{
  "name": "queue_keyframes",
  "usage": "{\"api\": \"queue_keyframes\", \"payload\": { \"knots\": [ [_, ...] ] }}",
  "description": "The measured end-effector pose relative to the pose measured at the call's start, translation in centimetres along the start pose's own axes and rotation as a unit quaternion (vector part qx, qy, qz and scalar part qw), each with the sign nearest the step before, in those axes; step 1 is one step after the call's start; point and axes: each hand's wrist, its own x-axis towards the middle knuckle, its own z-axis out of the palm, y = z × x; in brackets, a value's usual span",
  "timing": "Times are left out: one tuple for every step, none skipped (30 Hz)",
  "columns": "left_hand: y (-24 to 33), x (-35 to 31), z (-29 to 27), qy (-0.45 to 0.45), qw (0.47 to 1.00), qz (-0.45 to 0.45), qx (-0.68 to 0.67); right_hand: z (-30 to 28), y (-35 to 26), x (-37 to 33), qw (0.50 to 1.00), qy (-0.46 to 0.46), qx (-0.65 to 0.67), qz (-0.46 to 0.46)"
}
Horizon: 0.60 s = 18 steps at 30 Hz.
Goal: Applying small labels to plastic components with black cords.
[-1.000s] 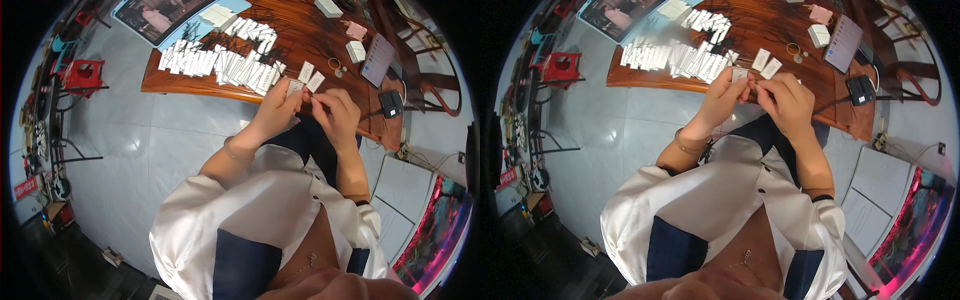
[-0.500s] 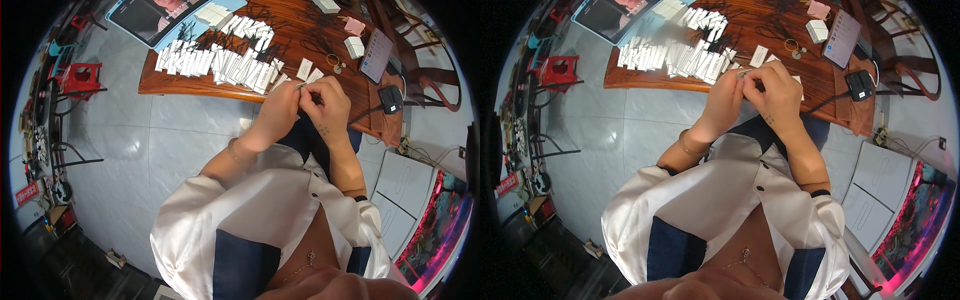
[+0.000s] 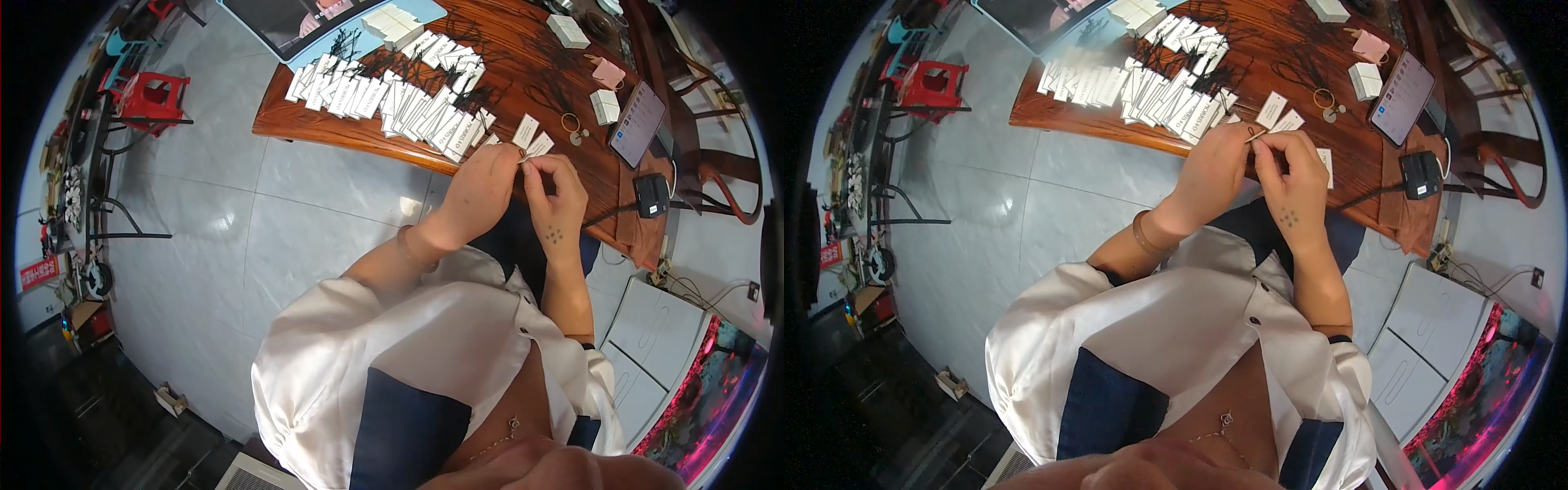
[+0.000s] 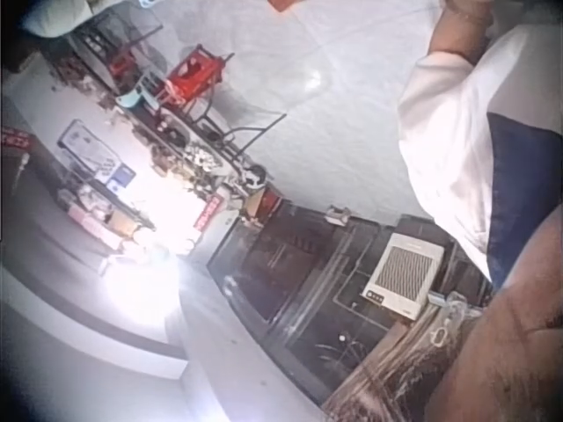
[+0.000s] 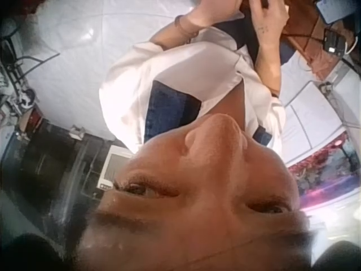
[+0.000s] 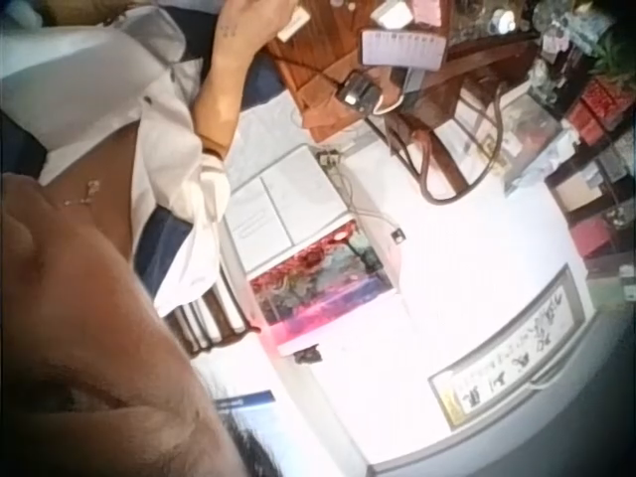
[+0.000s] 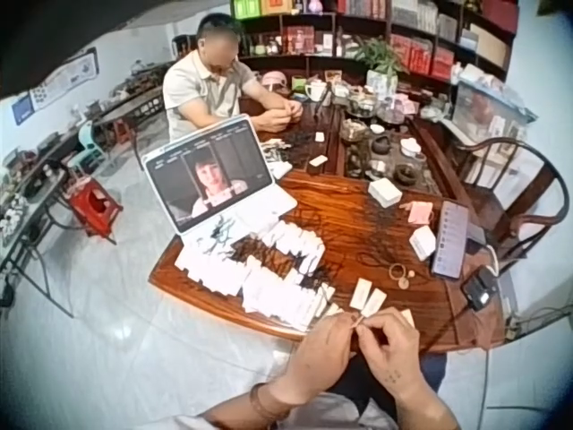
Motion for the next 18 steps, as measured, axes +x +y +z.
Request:
{"api": "queue_keyframes", "payload": {
  "knots": [
    [0.0,0.0,0.0,0.001,1.0,-0.005,-0.001,0.0,-0.1,0.0,1.0,0.0,0.005,0.005],
    [0.0,0.1,-0.1,0.001,1.0,-0.005,-0.001,0.0,-0.2,-0.1,1.0,0.0,0.005,0.005],
    [0.0,0.2,-0.3,0.001,1.0,-0.004,-0.005,-0.1,-0.3,-0.4,0.998,-0.014,0.023,0.059],
    [0.0,0.3,-0.4,0.003,1.0,-0.003,-0.01,-0.1,-0.4,-0.5,0.993,-0.029,0.039,0.112],
    [-0.1,0.2,-0.3,0.003,1.0,-0.003,-0.011,-0.1,-0.2,-0.6,0.993,-0.029,0.038,0.112],
    [-0.2,0.0,-0.1,0.006,1.0,0.005,-0.01,-0.2,0.1,-0.6,0.995,-0.041,0.024,0.091],
    [-0.2,-0.1,0.0,0.006,1.0,0.011,-0.009,-0.3,0.4,-0.7,0.996,-0.053,0.011,0.073],
    [-0.2,-0.2,0.1,0.003,1.0,0.011,-0.012,-0.3,0.4,-0.8,0.996,-0.052,0.01,0.076],
    [-0.2,-0.2,0.1,-0.015,1.0,0.004,-0.02,-0.4,0.4,-0.8,0.996,-0.055,0.008,0.071],
    [-0.1,0.0,0.0,-0.033,0.999,-0.003,-0.03,-0.6,0.4,-0.7,0.996,-0.059,0.004,0.065],
    [0.0,0.1,-0.3,-0.036,0.999,-0.002,-0.035,-0.8,0.3,-0.5,0.996,-0.057,0.0,0.069],
    [0.1,0.2,-0.7,-0.06,0.995,-0.05,-0.069,-1.0,0.3,-0.2,0.997,-0.052,0.006,0.064],
    [0.3,0.2,-1.4,-0.083,0.986,-0.099,-0.101,-1.1,0.4,0.0,0.997,-0.051,0.013,0.058],
    [0.5,0.3,-1.8,-0.105,0.978,-0.129,-0.129,-1.2,0.8,0.2,0.996,-0.034,0.06,0.047],
    [0.9,0.6,-2.3,-0.11,0.976,-0.128,-0.136,-1.3,1.6,0.5,0.997,-0.031,0.055,0.052],
    [1.3,1.0,-2.7,-0.144,0.953,-0.179,-0.196,-1.5,2.3,1.0,0.996,-0.038,0.072,0.03],
    [1.6,1.2,-2.7,-0.178,0.923,-0.23,-0.252,-1.8,2.6,1.1,0.995,-0.046,0.09,0.008],
    [1.3,0.8,-2.0,-0.164,0.921,-0.22,-0.276,-2.1,2.6,0.9,0.974,-0.073,0.191,0.102]
  ]
}}
